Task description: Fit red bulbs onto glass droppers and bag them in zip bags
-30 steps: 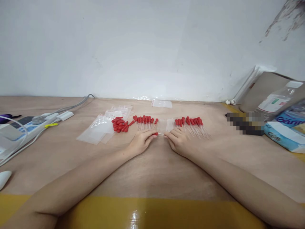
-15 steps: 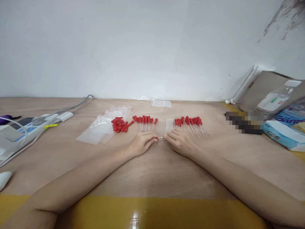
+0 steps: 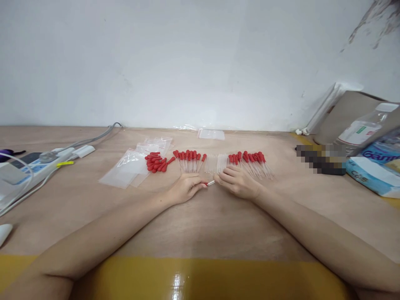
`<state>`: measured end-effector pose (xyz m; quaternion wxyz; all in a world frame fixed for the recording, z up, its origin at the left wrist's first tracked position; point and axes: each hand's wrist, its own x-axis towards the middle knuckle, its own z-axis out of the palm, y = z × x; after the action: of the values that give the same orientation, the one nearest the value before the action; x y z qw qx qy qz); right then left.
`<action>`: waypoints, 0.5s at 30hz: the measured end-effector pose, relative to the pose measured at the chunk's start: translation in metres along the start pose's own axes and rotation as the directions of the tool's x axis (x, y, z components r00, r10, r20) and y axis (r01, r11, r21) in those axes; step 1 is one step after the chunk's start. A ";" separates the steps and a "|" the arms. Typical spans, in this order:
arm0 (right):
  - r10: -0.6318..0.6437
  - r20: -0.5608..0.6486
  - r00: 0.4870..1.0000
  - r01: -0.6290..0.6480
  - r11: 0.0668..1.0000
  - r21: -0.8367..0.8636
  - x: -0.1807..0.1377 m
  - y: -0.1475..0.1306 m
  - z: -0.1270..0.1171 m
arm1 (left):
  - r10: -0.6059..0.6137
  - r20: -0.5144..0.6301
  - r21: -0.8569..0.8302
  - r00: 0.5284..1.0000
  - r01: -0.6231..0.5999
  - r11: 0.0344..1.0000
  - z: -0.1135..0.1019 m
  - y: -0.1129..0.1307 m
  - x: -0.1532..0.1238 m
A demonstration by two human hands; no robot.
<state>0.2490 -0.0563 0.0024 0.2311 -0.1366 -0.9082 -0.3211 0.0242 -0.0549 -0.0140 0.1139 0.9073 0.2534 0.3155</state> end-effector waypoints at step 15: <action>0.203 0.053 0.978 -0.205 0.979 0.021 0.002 -0.014 0.010 | 0.067 -0.065 0.139 0.996 -0.057 0.989 0.001 0.000 0.001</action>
<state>0.2384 -0.0606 -0.0105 0.2417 -0.2340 -0.8991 -0.2799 0.0255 -0.0544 -0.0146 0.0326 0.9090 0.2498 0.3321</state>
